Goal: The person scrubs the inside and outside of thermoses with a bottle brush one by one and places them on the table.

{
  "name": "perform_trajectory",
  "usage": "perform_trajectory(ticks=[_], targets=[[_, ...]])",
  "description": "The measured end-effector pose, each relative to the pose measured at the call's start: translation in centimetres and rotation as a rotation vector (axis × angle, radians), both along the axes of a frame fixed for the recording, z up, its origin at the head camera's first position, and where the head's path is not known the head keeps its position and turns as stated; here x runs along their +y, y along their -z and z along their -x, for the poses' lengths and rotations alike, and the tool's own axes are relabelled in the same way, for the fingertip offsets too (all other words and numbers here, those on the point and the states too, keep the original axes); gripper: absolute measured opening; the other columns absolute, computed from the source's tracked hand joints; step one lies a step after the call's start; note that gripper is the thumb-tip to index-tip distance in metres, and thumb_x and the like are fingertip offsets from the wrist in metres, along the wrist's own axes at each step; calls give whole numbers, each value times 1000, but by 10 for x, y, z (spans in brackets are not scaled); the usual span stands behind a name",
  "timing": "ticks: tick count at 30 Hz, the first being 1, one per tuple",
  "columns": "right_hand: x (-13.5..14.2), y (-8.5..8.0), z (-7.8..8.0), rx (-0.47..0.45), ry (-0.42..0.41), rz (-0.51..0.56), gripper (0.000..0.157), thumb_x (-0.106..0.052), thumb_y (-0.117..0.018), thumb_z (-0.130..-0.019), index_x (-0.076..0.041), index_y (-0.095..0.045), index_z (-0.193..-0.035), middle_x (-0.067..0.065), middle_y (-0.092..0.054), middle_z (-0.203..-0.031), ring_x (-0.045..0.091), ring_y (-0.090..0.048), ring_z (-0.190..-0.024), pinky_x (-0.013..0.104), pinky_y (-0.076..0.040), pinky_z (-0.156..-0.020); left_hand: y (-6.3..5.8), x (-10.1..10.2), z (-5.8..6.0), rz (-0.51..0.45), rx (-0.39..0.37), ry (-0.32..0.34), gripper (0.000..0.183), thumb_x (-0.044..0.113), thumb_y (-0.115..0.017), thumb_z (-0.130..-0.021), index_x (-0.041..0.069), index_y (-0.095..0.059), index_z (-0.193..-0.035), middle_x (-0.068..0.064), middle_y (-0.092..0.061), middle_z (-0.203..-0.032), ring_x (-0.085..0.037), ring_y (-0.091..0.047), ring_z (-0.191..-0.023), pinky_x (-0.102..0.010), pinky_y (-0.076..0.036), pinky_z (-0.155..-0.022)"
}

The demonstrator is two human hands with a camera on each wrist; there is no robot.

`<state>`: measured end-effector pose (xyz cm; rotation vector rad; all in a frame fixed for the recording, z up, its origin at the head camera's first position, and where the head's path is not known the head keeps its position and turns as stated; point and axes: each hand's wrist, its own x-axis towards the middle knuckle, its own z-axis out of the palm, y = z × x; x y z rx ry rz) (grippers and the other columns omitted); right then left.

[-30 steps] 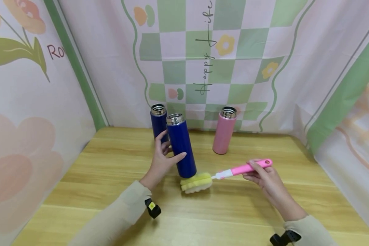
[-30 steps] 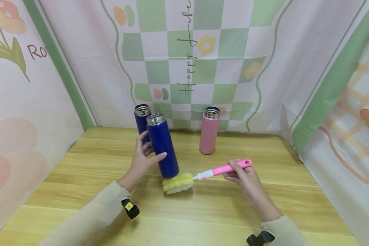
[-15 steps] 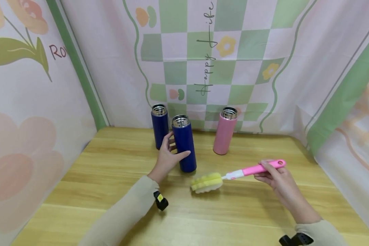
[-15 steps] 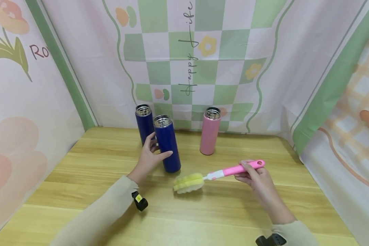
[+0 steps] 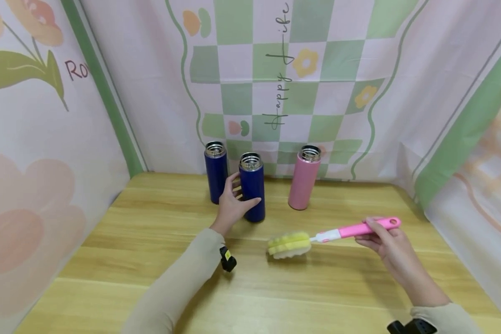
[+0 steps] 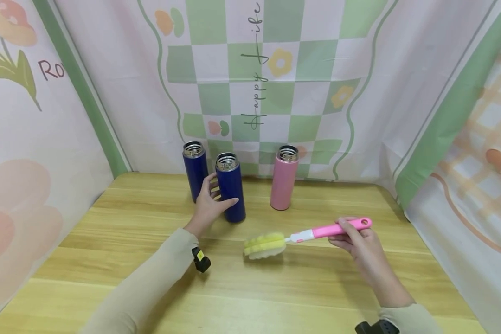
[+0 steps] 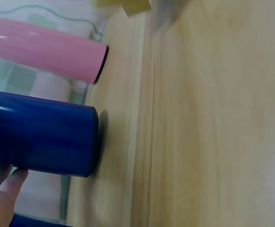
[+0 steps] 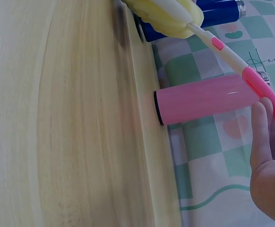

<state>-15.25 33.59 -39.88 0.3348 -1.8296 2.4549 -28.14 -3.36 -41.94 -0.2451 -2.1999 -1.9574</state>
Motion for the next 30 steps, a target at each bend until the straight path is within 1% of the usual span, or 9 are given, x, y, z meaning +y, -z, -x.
perform_trajectory(ticks=[4, 9, 13, 17, 22, 26, 30], targets=[[0, -2, 0, 6, -1, -5, 22, -3, -46, -106, -3, -68, -106, 14, -70, -98, 23, -73, -88, 31, -56, -81, 0, 4, 8, 19, 28, -9, 92, 14, -91, -73, 27, -39, -148, -11, -55, -136, -31, -59, -118, -46, -49, -97], [-1, -3, 1, -1, 3, -30, 21, -5, -47, -106, -4, -68, -106, 13, -71, -99, 22, -73, -88, 31, -55, -81, 2, 11, 22, 27, 73, -13, 91, 14, -91, -73, 23, -40, -148, -11, -55, -136, -31, -59, -117, -43, -49, -98], [-1, -2, 1, -5, 5, -27, 22, -4, -47, -106, -4, -69, -106, 14, -71, -98, 22, -73, -88, 30, -56, -81, 1, 16, 29, 36, 82, -24, 90, 12, -91, -73, 22, -41, -148, -10, -56, -135, -31, -60, -117, -42, -49, -98], [0, -2, 1, -1, 14, -20, 22, -4, -47, -106, -3, -69, -106, 14, -71, -98, 23, -73, -87, 31, -56, -80, 4, 18, 34, 38, 70, -23, 90, 14, -90, -74, 23, -39, -149, -11, -56, -135, -33, -60, -117, -44, -49, -97], [0, -3, 1, 3, 8, -24, 22, -4, -47, -106, -3, -69, -105, 15, -71, -98, 23, -73, -87, 31, -56, -80, 7, 19, 36, 57, 48, -25, 91, 16, -90, -75, 25, -38, -149, -12, -56, -136, -35, -60, -118, -47, -50, -97], [0, -4, 2, -4, 9, -37, 21, -6, -49, -106, -4, -69, -106, 14, -71, -98, 22, -73, -88, 31, -56, -81, 7, 20, 40, 76, 78, -14, 91, 16, -89, -76, 23, -37, -150, -14, -55, -137, -36, -58, -121, -46, -48, -100], [0, -4, 3, 6, 7, -27, 21, -5, -48, -106, -3, -69, -106, 15, -71, -99, 23, -73, -88, 31, -55, -81, 6, 21, 43, 146, 121, 18, 90, 16, -87, -80, 18, -33, -153, -15, -52, -141, -34, -55, -126, -43, -45, -103]])
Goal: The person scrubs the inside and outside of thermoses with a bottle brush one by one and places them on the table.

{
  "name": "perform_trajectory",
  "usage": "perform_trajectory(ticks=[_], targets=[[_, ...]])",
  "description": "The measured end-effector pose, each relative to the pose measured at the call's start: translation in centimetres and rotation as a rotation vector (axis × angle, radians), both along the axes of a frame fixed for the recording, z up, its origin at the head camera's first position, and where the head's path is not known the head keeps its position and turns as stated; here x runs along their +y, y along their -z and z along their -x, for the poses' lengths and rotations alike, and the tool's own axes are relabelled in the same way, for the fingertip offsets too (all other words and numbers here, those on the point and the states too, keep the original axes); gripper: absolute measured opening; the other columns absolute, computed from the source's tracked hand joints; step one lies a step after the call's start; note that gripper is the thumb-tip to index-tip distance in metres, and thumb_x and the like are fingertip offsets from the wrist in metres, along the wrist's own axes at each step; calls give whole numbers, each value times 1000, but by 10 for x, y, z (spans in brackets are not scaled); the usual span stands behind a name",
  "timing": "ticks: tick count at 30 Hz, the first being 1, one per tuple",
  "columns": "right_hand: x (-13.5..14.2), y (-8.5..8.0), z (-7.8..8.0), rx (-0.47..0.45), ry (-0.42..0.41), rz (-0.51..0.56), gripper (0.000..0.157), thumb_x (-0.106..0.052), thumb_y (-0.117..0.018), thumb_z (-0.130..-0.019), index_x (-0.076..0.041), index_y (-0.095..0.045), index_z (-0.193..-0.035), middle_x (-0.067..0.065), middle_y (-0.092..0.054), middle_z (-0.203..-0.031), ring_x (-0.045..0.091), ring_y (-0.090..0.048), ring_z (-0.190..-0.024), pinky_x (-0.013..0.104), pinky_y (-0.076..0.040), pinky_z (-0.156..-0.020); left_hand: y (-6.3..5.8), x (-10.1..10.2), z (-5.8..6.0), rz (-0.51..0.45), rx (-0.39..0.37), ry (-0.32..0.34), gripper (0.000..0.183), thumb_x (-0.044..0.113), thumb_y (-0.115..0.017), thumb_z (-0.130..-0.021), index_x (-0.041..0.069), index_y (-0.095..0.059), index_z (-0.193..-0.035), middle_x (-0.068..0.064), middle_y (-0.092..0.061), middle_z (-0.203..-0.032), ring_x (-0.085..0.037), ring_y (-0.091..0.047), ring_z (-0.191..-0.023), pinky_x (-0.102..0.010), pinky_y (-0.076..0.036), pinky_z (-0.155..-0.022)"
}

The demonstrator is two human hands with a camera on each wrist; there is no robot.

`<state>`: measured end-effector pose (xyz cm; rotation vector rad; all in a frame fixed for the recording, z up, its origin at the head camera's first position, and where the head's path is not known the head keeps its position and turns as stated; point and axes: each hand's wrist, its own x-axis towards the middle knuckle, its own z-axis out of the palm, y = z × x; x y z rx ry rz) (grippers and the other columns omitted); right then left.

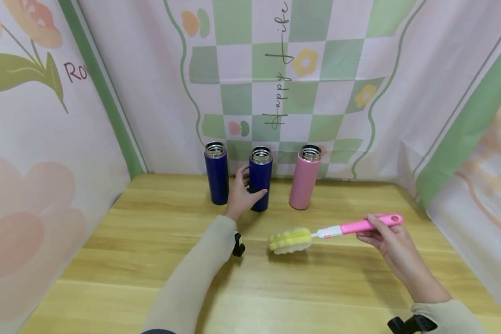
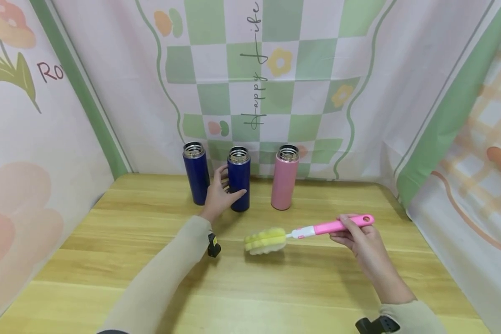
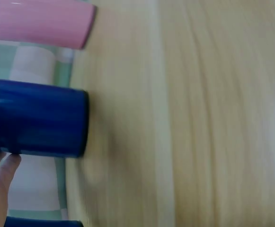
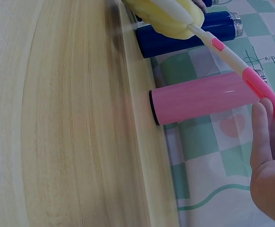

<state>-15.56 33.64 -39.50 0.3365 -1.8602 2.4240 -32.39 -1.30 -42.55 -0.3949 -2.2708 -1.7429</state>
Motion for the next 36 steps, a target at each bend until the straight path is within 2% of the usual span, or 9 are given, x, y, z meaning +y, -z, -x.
perform_trajectory(ticks=[5, 12, 17, 22, 36], targets=[[0, 1, 0, 14, -9, 23, 23, -3, -47, -106, -2, -69, -106, 16, -71, -99, 23, -73, -88, 31, -55, -80, -1, 0, 2, 62, 29, 0, 90, 17, -85, -81, 14, -31, -154, -16, -51, -142, -31, -54, -128, -41, -45, -104], [4, 4, 0, 30, -4, 76, 23, -1, -45, -106, 0, -68, -105, 16, -70, -96, 24, -73, -86, 32, -56, -79, 2, 4, 9, 48, 62, 15, 91, 17, -86, -81, 16, -30, -154, -15, -54, -139, -29, -53, -128, -44, -45, -104], [8, 2, 1, 41, 2, 76, 22, -3, -45, -106, 1, -67, -104, 14, -70, -96, 23, -72, -86, 32, -56, -80, 5, 9, 14, 74, 74, -11, 92, 20, -86, -81, 19, -30, -154, -13, -56, -137, -26, -55, -125, -45, -46, -102], [11, 1, 0, 38, -1, 90, 23, -4, -45, -106, 1, -67, -106, 14, -69, -97, 22, -72, -87, 32, -56, -81, 5, 12, 15, 101, 70, -37, 92, 21, -86, -81, 19, -30, -154, -12, -56, -137, -25, -56, -125, -42, -47, -102], [13, 0, 0, 31, -5, 84, 24, -4, -45, -106, 0, -68, -107, 14, -70, -97, 22, -72, -88, 32, -56, -81, 4, 11, 13, 77, 62, -61, 89, 17, -85, -82, 14, -31, -153, -13, -50, -145, -27, -54, -127, -38, -45, -103]])
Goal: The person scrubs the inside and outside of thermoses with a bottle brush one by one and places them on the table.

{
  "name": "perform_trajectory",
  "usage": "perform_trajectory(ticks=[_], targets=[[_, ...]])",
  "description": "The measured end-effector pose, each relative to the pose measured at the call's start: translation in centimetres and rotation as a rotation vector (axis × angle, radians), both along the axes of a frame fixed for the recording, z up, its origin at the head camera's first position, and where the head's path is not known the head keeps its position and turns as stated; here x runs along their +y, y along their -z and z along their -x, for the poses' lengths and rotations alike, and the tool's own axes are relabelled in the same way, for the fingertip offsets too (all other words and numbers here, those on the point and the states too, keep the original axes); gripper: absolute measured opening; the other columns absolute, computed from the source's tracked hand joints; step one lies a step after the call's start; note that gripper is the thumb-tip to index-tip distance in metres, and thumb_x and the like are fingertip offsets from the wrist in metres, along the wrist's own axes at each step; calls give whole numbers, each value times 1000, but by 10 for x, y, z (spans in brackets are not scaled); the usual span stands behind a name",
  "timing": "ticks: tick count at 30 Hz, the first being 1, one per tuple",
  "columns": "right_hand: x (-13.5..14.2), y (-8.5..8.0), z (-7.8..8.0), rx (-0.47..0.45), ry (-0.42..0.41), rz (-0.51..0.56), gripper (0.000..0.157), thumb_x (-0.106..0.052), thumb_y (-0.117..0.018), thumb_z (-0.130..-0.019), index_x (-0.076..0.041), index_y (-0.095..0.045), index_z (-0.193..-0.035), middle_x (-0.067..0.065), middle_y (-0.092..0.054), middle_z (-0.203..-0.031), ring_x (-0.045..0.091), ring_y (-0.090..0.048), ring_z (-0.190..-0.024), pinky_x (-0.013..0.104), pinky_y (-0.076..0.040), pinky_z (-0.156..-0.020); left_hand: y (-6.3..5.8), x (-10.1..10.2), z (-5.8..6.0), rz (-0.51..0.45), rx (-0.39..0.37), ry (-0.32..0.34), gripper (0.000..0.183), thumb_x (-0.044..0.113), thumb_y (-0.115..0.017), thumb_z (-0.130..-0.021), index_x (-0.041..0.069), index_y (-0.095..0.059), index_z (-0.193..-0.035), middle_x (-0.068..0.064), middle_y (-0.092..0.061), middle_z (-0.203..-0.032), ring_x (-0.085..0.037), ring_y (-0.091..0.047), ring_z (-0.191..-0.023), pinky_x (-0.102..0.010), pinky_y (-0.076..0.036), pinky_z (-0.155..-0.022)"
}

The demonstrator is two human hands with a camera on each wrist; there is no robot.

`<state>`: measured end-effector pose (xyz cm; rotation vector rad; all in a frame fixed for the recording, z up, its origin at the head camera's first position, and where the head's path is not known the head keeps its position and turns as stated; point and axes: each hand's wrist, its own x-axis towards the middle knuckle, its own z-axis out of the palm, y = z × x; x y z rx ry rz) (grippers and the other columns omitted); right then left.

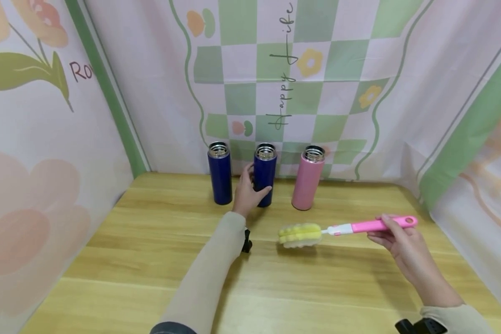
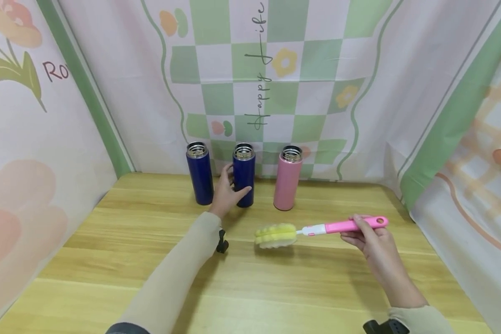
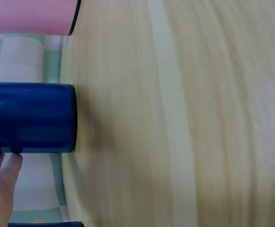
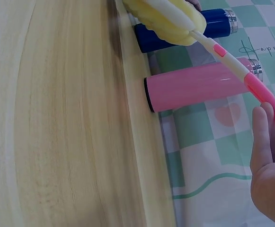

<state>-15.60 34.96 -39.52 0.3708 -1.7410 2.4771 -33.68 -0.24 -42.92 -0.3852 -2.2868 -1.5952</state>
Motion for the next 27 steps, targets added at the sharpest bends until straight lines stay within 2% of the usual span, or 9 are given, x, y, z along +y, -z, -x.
perform_trajectory(ticks=[8, 15, 19, 21, 24, 27], targets=[[2, -3, 1, -1, 18, 9, 24, -7, -45, -107, 1, -67, -106, 14, -70, -96, 21, -72, -85, 31, -56, -81, -3, 2, -6, 5, -12, 6, 89, 20, -80, -87, 13, -25, -157, -13, -43, -149, -27, -50, -129, -43, -46, -102], [5, -2, 0, -9, 21, 18, 25, -6, -44, -107, 0, -68, -106, 14, -71, -96, 21, -72, -85, 31, -56, -80, -5, 7, -18, -22, -49, -91, 89, 28, -80, -87, 16, -26, -157, -17, -40, -143, -31, -45, -130, -46, -41, -106], [8, -3, 0, 8, 16, 19, 26, -5, -43, -107, 1, -68, -106, 15, -71, -97, 22, -72, -86, 31, -56, -80, -10, 12, -24, -72, 43, -172, 76, 24, -82, -85, 14, -38, -146, -15, -43, -135, -29, -47, -121, -43, -43, -101], [9, -3, 0, 18, 15, 25, 26, -4, -42, -107, 2, -67, -106, 16, -71, -97, 22, -73, -85, 32, -56, -80, -12, 15, -27, -103, 117, -180, 68, 20, -82, -85, 12, -43, -139, -15, -46, -126, -28, -49, -113, -43, -46, -98], [12, -3, -1, 32, 15, 29, 26, -2, -41, -107, 3, -67, -106, 16, -71, -96, 23, -73, -85, 32, -56, -80, -15, 20, -31, -140, 228, -133, 57, 13, -81, -84, 8, -49, -131, -14, -50, -113, -29, -52, -103, -43, -50, -91], [15, -4, -1, 42, 14, 34, 27, -1, -41, -107, 3, -67, -105, 17, -71, -96, 24, -73, -85, 33, -56, -79, -17, 27, -35, -183, 259, -39, 50, 9, -81, -83, 7, -54, -125, -12, -54, -105, -27, -56, -97, -39, -53, -86]])
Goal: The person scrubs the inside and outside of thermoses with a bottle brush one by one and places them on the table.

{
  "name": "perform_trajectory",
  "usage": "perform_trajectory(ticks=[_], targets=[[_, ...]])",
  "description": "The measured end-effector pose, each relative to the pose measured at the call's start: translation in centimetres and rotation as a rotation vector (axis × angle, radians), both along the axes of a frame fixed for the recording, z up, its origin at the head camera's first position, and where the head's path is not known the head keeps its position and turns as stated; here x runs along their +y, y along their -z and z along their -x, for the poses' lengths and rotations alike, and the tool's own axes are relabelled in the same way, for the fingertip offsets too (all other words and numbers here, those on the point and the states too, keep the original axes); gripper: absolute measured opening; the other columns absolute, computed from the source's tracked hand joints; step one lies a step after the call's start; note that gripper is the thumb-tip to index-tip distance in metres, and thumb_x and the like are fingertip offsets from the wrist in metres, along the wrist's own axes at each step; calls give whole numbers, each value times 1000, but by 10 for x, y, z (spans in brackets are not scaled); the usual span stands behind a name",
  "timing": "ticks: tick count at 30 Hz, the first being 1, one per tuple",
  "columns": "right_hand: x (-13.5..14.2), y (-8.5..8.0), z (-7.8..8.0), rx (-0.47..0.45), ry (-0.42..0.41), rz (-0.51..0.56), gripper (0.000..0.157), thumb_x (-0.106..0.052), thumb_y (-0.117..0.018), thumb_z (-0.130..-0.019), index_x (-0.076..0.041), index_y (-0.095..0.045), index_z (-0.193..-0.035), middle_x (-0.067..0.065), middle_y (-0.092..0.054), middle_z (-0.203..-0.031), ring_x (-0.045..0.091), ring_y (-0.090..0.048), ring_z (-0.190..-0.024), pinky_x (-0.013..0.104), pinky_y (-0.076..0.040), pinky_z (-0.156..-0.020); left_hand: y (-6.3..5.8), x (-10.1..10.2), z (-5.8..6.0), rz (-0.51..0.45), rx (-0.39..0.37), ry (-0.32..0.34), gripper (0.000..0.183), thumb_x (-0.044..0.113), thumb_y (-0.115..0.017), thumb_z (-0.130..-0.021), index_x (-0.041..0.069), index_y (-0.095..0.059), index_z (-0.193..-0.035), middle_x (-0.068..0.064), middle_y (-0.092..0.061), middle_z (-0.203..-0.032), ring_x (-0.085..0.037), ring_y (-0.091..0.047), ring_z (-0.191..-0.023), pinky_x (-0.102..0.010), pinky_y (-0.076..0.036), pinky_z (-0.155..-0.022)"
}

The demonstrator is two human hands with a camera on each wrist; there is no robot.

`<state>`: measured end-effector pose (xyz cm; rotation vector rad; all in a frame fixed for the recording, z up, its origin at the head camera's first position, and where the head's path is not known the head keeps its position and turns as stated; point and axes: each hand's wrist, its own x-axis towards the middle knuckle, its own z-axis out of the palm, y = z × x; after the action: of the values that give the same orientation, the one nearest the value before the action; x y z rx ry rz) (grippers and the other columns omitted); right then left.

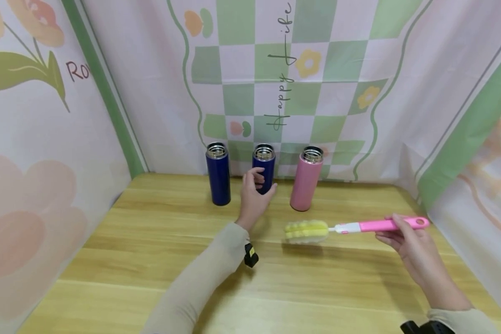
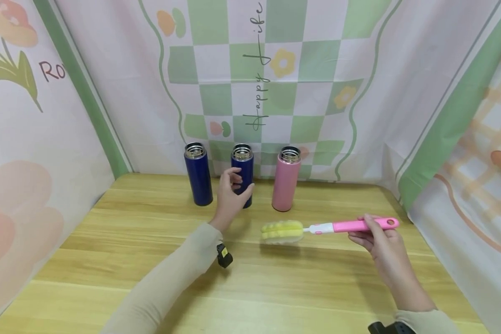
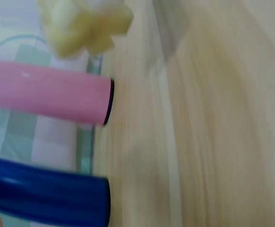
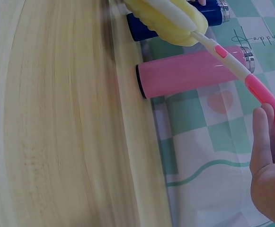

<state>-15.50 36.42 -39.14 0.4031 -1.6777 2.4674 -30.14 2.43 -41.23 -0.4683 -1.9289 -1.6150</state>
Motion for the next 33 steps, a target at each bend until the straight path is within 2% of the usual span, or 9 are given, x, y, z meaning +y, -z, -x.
perform_trajectory(ticks=[4, 7, 9, 14, 21, 24, 27, 30, 33], targets=[[4, -1, -1, 20, 17, 7, 27, 1, -40, -106, 3, -67, -104, 17, -71, -94, 25, -73, -83, 33, -56, -78, -1, 13, -4, -8, -96, 152, 49, 13, -82, -85, 10, -55, -126, -13, -58, -109, -27, -60, -100, -33, -52, -85], [8, -2, -1, 22, 22, 25, 26, 2, -41, -106, 4, -67, -104, 18, -71, -93, 26, -73, -82, 34, -56, -77, 1, 25, -2, 28, -209, 236, 56, 21, -82, -86, 12, -52, -133, -14, -57, -119, -30, -58, -112, -37, -51, -91], [10, -2, -2, 20, 17, 32, 26, 2, -41, -106, 4, -67, -104, 19, -70, -94, 26, -73, -83, 34, -56, -78, 0, 33, -1, 58, -275, 270, 63, 27, -81, -87, 13, -49, -139, -13, -54, -126, -31, -56, -119, -41, -50, -96], [13, 0, -3, 28, 2, 40, 28, 4, -38, -106, 7, -66, -104, 19, -70, -94, 26, -73, -83, 35, -56, -78, -5, 51, 7, 122, -397, 274, 81, 38, -81, -86, 14, -40, -151, -11, -50, -140, -29, -51, -128, -44, -46, -102], [17, 3, -4, 52, -9, 50, 29, 5, -36, -106, 9, -65, -104, 19, -70, -94, 27, -73, -83, 35, -57, -77, -14, 69, 19, 198, -503, 251, 92, 43, -80, -85, 15, -30, -158, -7, -42, -154, -23, -43, -138, -42, -40, -108], [16, 3, -4, 52, -13, 45, 29, 5, -36, -106, 9, -65, -104, 20, -70, -94, 27, -73, -83, 35, -56, -77, -14, 75, 24, 206, -519, 249, 92, 40, -80, -86, 15, -30, -158, -7, -45, -152, -22, -48, -134, -40, -41, -107], [15, 3, -4, 49, -15, 38, 30, 5, -36, -106, 8, -66, -104, 19, -70, -94, 26, -73, -83, 35, -57, -77, -13, 79, 27, 228, -510, 227, 82, 38, -78, -88, 15, -36, -155, -7, -53, -144, -21, -55, -126, -37, -45, -103], [14, 3, -5, 46, -10, 37, 31, 6, -36, -106, 7, -67, -104, 20, -70, -93, 26, -73, -83, 35, -57, -77, -14, 82, 27, 236, -512, 204, 73, 38, -76, -90, 16, -42, -151, -6, -59, -138, -20, -59, -120, -37, -47, -99], [14, 4, -5, 39, -3, 39, 31, 6, -37, -106, 7, -67, -104, 20, -70, -93, 26, -73, -82, 35, -57, -76, -14, 83, 24, 193, -541, 207, 68, 37, -77, -90, 16, -44, -146, -6, -60, -134, -20, -60, -117, -37, -48, -98]])
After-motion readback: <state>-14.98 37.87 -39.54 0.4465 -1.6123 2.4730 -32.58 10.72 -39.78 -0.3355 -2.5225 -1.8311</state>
